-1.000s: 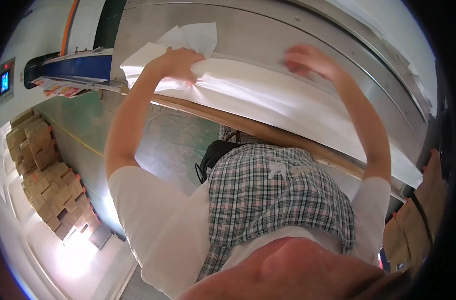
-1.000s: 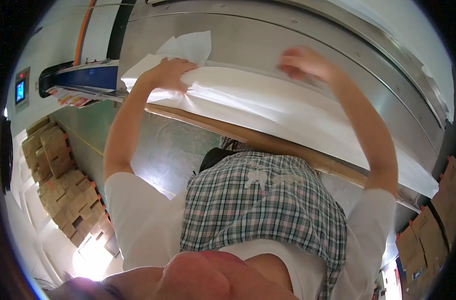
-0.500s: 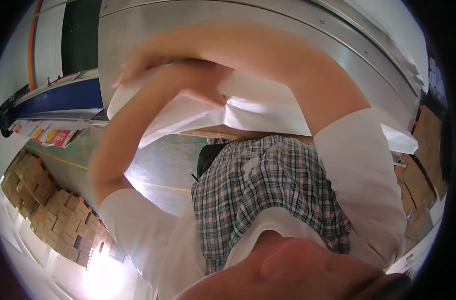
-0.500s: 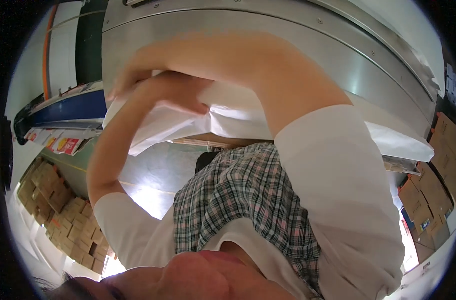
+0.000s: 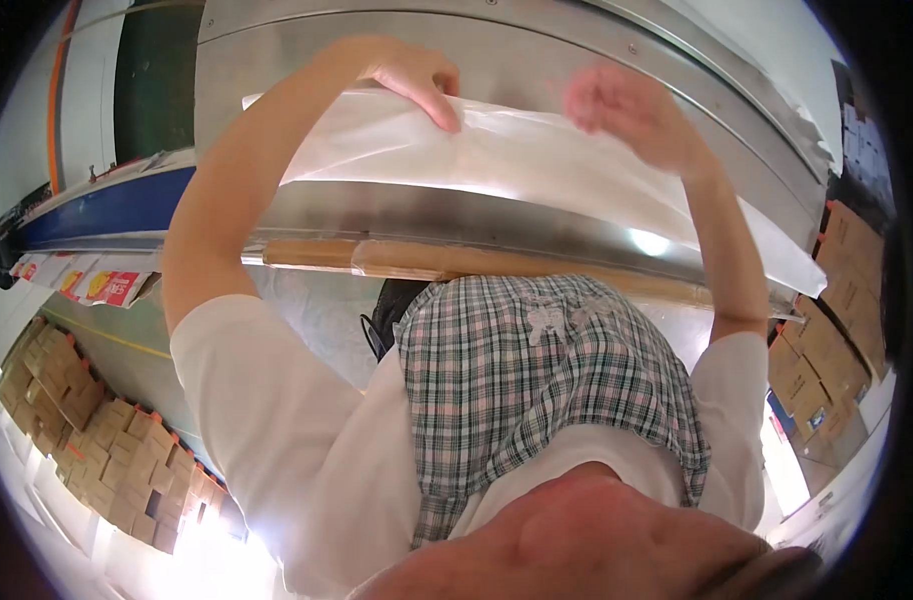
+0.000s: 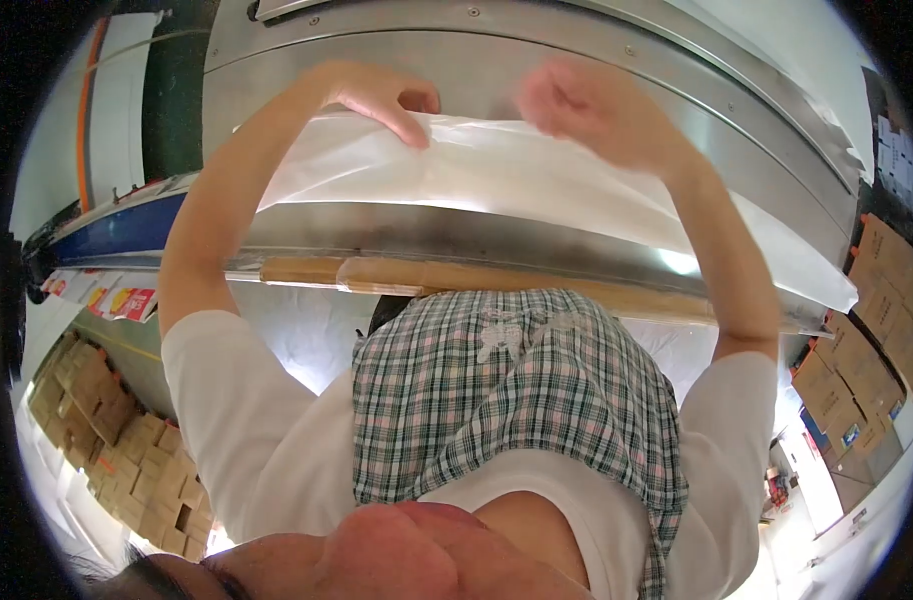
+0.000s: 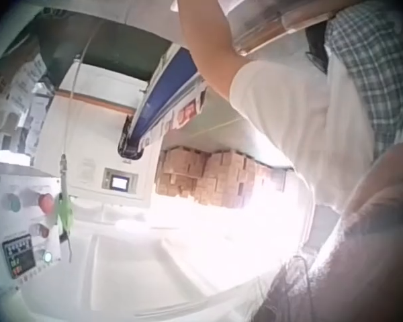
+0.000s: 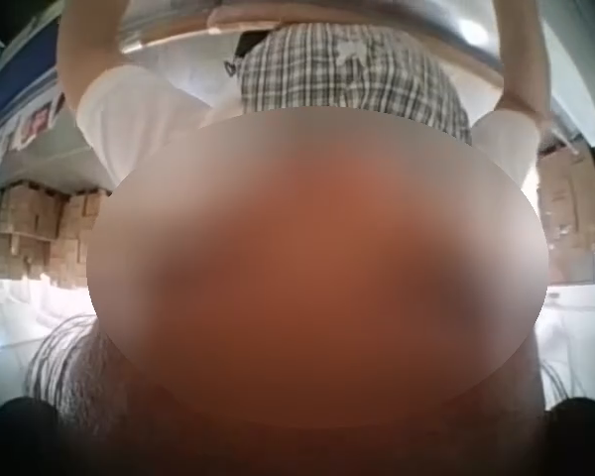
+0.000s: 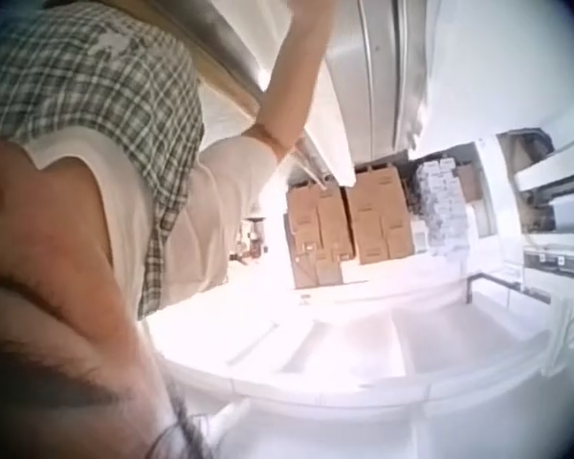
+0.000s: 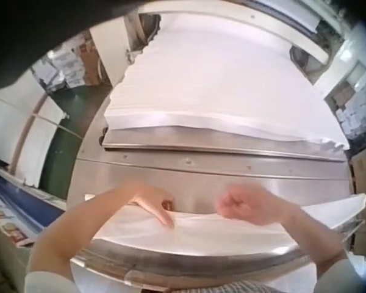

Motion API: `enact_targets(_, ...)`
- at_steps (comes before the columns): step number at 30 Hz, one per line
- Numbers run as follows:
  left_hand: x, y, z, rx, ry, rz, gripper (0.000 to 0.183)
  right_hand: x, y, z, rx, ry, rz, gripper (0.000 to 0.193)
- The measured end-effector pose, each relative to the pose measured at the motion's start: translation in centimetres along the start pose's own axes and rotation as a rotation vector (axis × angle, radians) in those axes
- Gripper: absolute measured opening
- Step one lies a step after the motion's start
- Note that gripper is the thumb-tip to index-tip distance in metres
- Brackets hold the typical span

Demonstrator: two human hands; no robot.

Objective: Moving stacks of large paper sheets from a main pile onto a flat metal machine surface.

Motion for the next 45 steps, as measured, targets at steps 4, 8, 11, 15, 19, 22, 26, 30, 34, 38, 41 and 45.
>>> enact_targets(4, 3.6, -0.1, 4.7, 0.602, -0.166, -0.187, 0.045, 4.0, -2.4, 5.7, 0.222, 0.009, 0.374, 0.018)
enact_targets(8, 9.5, -8.4, 3.7, 0.743, -0.573, -0.203, 0.032, 5.0, -3.7, 5.5, 0.479, 0.039, 0.607, 0.021)
enact_targets(11, 12.3, -11.1, 0.2, 0.933, -0.576, -0.422, 0.033, 4.6, -4.4, 4.9, 0.506, 0.133, 0.716, 0.018)
enact_targets(15, 7.4, -11.6, -0.1, 1.309, -0.018, -0.56, 0.037, 3.5, -5.4, 7.0, 0.64, 0.348, 0.79, 0.017)
enact_targets(19, -1.8, -11.4, 4.4, 1.506, 0.433, -0.483, 0.035, 3.9, -5.9, 6.4, 0.63, 0.346, 0.794, 0.019)
enact_targets(22, -7.5, -11.3, 9.0, 1.738, 0.624, -0.526, 0.038, 4.2, -6.0, 3.8, 0.605, 0.379, 0.796, 0.017)
enact_targets(26, -13.2, -10.7, 14.4, 1.783, 0.663, -0.27, 0.038, 3.6, -7.3, -0.2, 0.499, 0.443, 0.871, 0.024)
enact_targets(30, -9.6, -10.4, 18.3, 1.918, 0.386, -0.312, 0.027, 1.6, -9.5, -3.7, 0.35, 0.629, 0.996, 0.032)
enact_targets(34, -1.9, -8.8, 16.6, 1.855, -0.01, -0.405, 0.019, 0.0, -11.4, -6.7, 0.255, 0.713, 1.089, 0.033)
enact_targets(38, 1.0, -6.7, 12.8, 1.528, -0.279, -0.337, 0.016, -0.8, -12.6, -8.0, 0.143, 0.79, 1.068, 0.032)
enact_targets(41, -2.3, -6.4, 11.5, 1.074, 0.242, -0.317, 0.021, -0.2, -11.4, -6.4, 0.188, 0.751, 1.005, 0.034)
enact_targets(45, -3.8, -7.2, 15.2, 1.067, 0.5, -0.358, 0.023, 2.5, -7.9, -1.2, 0.345, 0.52, 0.956, 0.039)
Point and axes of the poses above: each hand's wrist, its own z-axis away from the middle knuckle, its own y-axis out of the back of the hand, x = y × z, the point moved 6 cm from there along -z, towards the middle knuckle, and after that the axes turned 15 degrees about -x, right-handed, at the moved point
